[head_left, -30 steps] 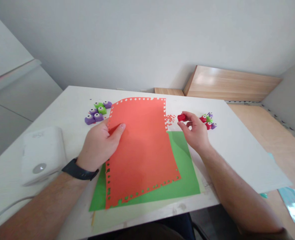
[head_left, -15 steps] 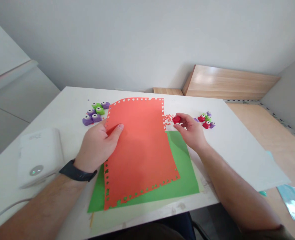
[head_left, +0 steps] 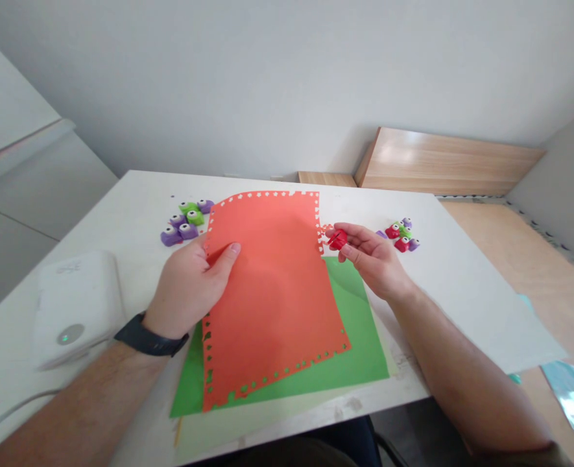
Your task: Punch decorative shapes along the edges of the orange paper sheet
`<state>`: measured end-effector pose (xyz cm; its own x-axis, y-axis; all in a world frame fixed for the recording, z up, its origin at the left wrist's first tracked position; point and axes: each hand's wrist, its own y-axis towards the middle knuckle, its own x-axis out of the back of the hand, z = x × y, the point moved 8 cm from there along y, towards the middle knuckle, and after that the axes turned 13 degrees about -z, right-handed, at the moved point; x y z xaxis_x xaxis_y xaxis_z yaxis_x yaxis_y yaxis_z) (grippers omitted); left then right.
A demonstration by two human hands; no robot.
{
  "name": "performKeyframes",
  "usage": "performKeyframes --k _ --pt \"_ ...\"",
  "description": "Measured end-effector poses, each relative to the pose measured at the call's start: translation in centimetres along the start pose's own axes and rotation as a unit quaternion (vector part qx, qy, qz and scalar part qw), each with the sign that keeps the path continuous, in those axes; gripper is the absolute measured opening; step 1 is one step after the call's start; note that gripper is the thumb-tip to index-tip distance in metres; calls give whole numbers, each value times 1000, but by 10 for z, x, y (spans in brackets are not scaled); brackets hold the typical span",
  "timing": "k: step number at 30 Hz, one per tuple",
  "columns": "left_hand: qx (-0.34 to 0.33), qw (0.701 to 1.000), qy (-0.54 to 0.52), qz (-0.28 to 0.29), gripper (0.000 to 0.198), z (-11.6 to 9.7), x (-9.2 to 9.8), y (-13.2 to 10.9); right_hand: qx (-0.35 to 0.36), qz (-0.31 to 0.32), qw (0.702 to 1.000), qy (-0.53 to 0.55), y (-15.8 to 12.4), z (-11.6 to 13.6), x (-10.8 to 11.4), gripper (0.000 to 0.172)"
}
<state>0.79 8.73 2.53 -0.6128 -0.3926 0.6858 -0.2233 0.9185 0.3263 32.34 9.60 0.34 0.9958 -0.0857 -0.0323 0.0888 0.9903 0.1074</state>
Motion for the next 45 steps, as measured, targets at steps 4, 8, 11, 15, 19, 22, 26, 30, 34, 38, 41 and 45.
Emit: performKeyframes --k 4,8,11,15,19,22,26,30,34,38,41,45 --pt "11 1000 -9 -2 41 0 1 -1 -7 18 1000 24 -2 4 -4 44" --pt "9 1000 -9 -3 41 -1 2 -1 -15 26 999 23 -4 6 -6 46" --pt "7 1000 -10 -3 41 -1 2 -1 -20 30 999 33 -5 8 -7 44" --pt "1 1000 -11 -3 41 -1 1 -1 -27 42 997 58 -7 9 -10 42" --pt "-3 1000 -4 -24 38 0 2 0 -31 53 995 80 -7 7 -11 42" --pt "-9 1000 -1 -30 37 0 2 1 -32 56 994 92 -7 7 -11 40" --pt "-16 999 -5 -36 36 -1 3 1 -38 51 994 85 -5 4 -10 41" --pt "-22 999 -8 -49 34 -1 5 1 -48 9 996 71 2 -4 -3 38" --pt "-19 998 -13 -63 34 1 6 1 -78 -13 996 42 5 -14 2 35" --pt "-20 997 -16 -74 34 2 8 1 -101 13 995 23 2 -17 -3 33" --pt "-22 997 -21 -77 35 1 8 1 -108 15 994 16 1 -17 -4 33" --pt "-22 996 -28 -80 36 1 8 1 -119 11 993 6 0 -21 -3 35"
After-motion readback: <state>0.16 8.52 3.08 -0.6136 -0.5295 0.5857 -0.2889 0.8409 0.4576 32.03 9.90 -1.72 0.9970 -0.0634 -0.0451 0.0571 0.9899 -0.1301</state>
